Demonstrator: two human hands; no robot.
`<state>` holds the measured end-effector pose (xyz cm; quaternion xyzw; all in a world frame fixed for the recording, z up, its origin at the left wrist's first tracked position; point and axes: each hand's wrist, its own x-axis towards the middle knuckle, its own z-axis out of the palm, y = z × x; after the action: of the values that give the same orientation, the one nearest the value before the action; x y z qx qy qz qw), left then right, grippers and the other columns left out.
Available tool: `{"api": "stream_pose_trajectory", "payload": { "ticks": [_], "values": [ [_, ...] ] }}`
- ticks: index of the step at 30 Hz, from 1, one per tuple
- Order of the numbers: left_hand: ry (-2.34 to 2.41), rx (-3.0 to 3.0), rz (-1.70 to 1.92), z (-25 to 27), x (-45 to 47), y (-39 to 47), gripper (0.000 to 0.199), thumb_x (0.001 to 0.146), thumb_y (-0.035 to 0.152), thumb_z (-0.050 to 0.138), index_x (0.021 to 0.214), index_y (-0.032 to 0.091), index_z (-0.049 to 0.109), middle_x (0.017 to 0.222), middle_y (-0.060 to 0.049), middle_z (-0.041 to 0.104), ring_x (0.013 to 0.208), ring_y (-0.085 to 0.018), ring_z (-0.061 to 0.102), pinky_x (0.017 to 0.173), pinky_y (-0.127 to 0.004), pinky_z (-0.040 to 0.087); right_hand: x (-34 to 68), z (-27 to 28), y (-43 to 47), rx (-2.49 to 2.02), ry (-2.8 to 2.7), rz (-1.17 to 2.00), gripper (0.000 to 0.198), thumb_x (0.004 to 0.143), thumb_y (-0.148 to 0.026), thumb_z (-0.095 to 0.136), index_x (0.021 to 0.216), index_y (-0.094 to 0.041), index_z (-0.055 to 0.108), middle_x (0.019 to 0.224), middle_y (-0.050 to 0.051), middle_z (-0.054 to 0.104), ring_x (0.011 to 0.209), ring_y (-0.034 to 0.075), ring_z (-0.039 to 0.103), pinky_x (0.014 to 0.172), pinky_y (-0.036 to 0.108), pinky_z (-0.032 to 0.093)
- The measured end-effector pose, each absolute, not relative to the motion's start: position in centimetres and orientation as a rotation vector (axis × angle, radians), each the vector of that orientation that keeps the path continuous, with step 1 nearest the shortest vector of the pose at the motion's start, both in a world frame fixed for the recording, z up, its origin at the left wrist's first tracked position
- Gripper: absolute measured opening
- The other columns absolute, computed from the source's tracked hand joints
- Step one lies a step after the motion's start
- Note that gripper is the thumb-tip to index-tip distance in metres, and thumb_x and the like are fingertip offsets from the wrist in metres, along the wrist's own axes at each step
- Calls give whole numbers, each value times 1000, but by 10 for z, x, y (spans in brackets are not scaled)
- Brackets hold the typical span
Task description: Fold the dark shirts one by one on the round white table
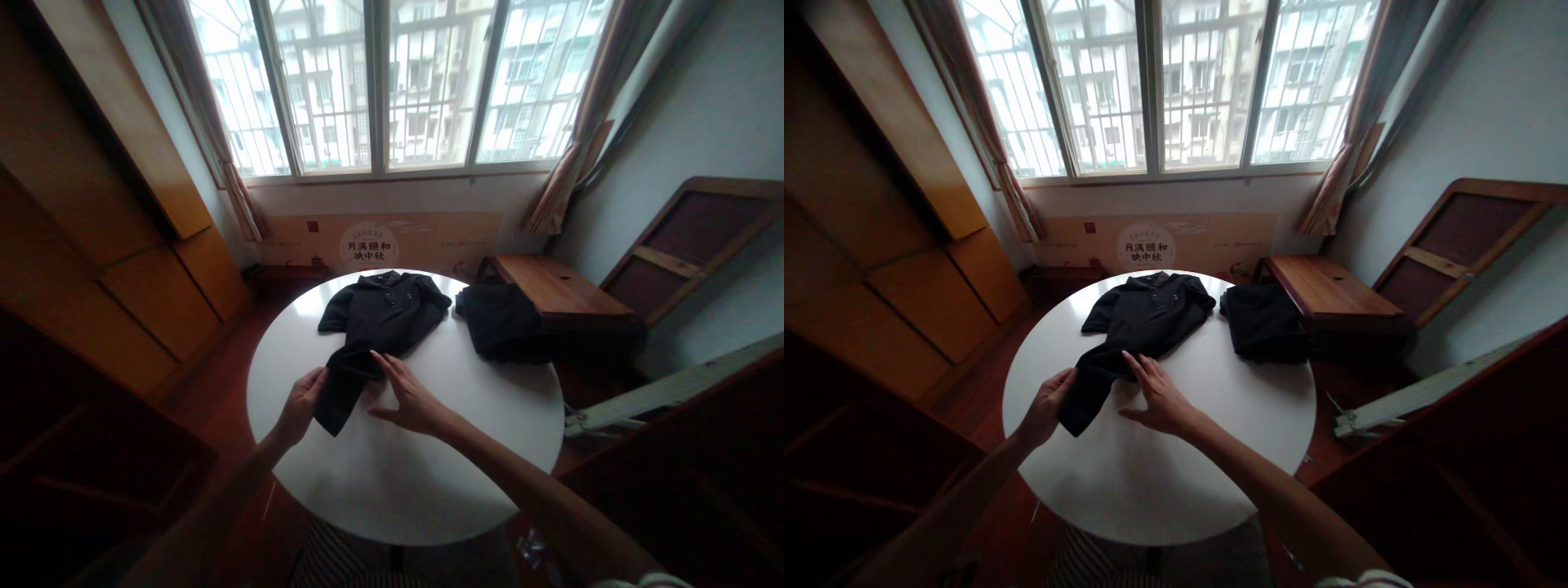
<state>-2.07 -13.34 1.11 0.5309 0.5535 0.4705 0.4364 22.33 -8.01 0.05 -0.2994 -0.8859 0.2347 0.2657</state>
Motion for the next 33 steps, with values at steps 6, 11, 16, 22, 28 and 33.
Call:
{"api": "stream_pose_trajectory", "payload": {
  "ticks": [6, 11, 16, 22, 28, 33],
  "values": [
    [1410, 1222, 889, 1, -24, -147, 77, 78, 64, 65, 135, 17, 42, 103, -10, 68, 83, -22, 68, 68, -31, 54, 180, -2, -73, -822, -2473, 571, 54, 85, -7, 55, 138, -16, 52, 115, 14, 59, 107, 25, 59, 96, 40, 49],
    [1469, 1706, 950, -4, -20, -150, 66, 89, 40, 61, 146, 21, 34, 102, -6, 70, 87, -22, 68, 78, -32, 53, 175, -7, -67, -776, -2355, 602, 62, 75, 0, 51, 135, -17, 52, 113, 11, 59, 104, 22, 58, 94, 36, 48],
    [1623, 1891, 1084, 17, -29, -138, 33, 99, 39, 41, 114, 17, 61, 89, -4, 70, 80, -19, 66, 73, -28, 51, 191, -15, -58, -806, -2325, 444, 91, 71, -6, 57, 153, -18, 18, 126, 16, 58, 115, 29, 53, 105, 53, 38],
    [1679, 2025, 1272, 39, -45, -123, 29, 98, 38, 46, 111, 19, 65, 92, -3, 71, 82, -18, 66, 76, -27, 51, 209, -33, -37, -1087, -2279, 366, 68, 75, -2, 49, 142, -11, 38, 113, 16, 63, 101, 25, 58, 90, 39, 48],
    [1756, 2195, 1416, 52, -68, -110, 28, 98, 36, 47, 106, 19, 69, 96, -5, 68, 91, -20, 64, 85, -32, 50, 239, 4, -28, -1013, -2166, 226, 29, 76, -3, 50, 99, -15, 62, 93, 10, 63, 89, 23, 59, 82, 33, 49],
    [1771, 2232, 1418, 65, -83, -122, 25, 96, 35, 53, 100, 20, 72, 88, -4, 64, 85, -19, 62, 80, -30, 49, 297, 59, -45, -862, -1949, 76, 18, 77, -4, 48, 81, -20, 55, 77, 3, 56, 73, 19, 56, 69, 29, 45]
  ]
}}
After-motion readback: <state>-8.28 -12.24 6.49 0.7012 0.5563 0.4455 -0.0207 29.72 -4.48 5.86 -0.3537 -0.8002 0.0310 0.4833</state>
